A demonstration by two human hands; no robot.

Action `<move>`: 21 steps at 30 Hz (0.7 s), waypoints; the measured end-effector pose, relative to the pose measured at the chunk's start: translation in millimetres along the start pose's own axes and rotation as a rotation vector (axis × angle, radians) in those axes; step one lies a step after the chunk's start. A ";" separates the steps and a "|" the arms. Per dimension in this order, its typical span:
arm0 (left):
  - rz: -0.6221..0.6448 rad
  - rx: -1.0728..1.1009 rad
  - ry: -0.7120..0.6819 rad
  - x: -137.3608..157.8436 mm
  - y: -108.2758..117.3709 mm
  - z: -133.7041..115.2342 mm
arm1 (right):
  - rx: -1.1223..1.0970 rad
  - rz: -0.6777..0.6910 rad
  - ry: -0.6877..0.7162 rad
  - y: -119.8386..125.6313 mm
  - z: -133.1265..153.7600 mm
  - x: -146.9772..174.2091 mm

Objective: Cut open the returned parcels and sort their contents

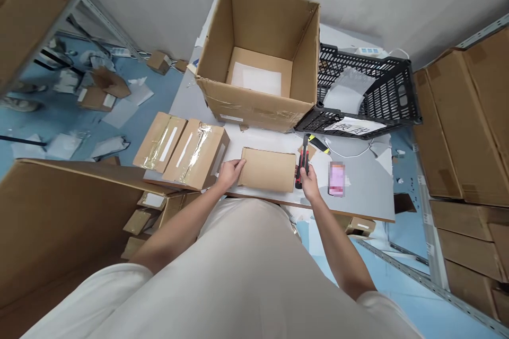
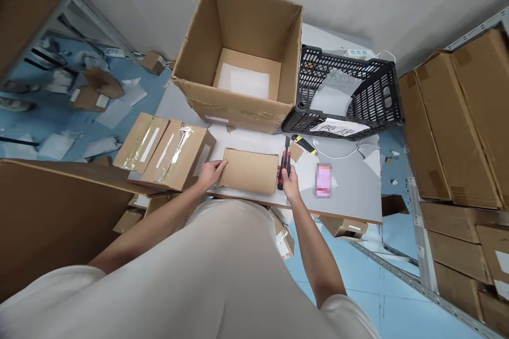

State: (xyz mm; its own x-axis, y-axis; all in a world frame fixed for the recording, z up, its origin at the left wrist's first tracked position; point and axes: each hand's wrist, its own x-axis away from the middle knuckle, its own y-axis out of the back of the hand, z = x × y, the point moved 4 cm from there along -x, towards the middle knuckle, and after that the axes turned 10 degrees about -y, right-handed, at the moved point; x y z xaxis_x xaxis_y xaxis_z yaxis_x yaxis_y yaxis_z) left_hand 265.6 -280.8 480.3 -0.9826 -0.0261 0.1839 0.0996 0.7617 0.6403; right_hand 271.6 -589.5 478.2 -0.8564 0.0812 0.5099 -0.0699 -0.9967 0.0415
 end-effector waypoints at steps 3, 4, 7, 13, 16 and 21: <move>0.026 -0.086 0.037 -8.1 -4.0 3.1 | 0.096 -0.049 -0.010 -0.7 -12.6 -6.9; 0.030 -0.084 0.039 -10.9 -6.5 5.1 | 0.129 -0.061 -0.010 -1.3 -17.0 -9.0; 0.032 -0.041 0.033 -17.1 -14.1 12.9 | 0.169 -0.057 -0.012 -4.3 -27.2 -13.6; 0.024 0.077 0.012 -5.8 -23.2 39.3 | 0.119 -0.029 0.000 -1.2 -37.8 -7.5; 0.029 0.153 0.011 11.9 -27.3 56.1 | 0.112 -0.011 -0.021 4.5 -51.1 5.9; 0.135 0.377 -0.057 36.0 -42.7 67.0 | 0.238 -0.013 -0.039 8.2 -71.0 31.5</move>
State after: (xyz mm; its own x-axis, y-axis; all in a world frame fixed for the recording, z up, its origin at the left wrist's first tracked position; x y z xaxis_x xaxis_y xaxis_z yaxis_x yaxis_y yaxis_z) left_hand 215.4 -270.8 409.6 -0.9728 0.1182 0.1993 0.1742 0.9403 0.2925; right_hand 207.8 -595.2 433.7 -0.8355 0.0985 0.5406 0.0460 -0.9678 0.2474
